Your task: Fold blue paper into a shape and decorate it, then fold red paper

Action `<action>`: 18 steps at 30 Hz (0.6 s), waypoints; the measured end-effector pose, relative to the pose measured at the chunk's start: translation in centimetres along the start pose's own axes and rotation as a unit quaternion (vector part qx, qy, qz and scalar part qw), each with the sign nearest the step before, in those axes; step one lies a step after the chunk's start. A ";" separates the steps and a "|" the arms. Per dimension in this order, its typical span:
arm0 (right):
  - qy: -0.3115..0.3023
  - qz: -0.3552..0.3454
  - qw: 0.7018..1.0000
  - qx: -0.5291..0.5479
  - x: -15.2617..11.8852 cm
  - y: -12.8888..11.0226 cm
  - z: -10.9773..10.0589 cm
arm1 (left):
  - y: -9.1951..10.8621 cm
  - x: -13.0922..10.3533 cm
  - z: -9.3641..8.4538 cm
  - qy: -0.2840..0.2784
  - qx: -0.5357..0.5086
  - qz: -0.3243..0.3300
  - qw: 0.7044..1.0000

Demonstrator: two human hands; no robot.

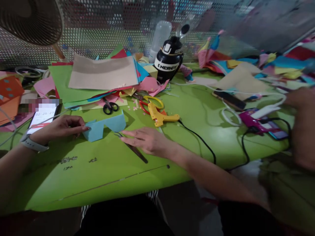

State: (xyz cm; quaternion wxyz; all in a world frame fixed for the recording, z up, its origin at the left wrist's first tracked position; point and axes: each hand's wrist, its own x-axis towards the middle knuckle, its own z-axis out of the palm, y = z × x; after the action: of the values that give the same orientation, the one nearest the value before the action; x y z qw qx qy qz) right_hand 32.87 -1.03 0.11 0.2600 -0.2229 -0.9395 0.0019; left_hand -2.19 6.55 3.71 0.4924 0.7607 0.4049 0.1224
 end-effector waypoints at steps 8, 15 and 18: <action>0.066 0.243 0.964 -0.087 -2.0 3.1 -4.3 | 0.5 0.0 -0.1 0.013 -0.060 -0.022 0.998; 0.008 0.246 0.961 -0.127 -1.7 2.8 -5.6 | 0.0 -0.1 0.4 0.038 -0.051 -0.043 0.997; -0.098 0.262 0.945 -0.170 -1.9 3.6 -5.8 | -0.1 0.0 0.4 0.044 -0.051 -0.034 0.997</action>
State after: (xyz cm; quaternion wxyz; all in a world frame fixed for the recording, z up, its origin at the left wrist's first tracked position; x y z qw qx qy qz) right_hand 38.70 0.78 3.79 0.1156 -0.5006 -0.8552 -0.0686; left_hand -2.03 6.29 3.46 0.5165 0.7141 0.4448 0.1596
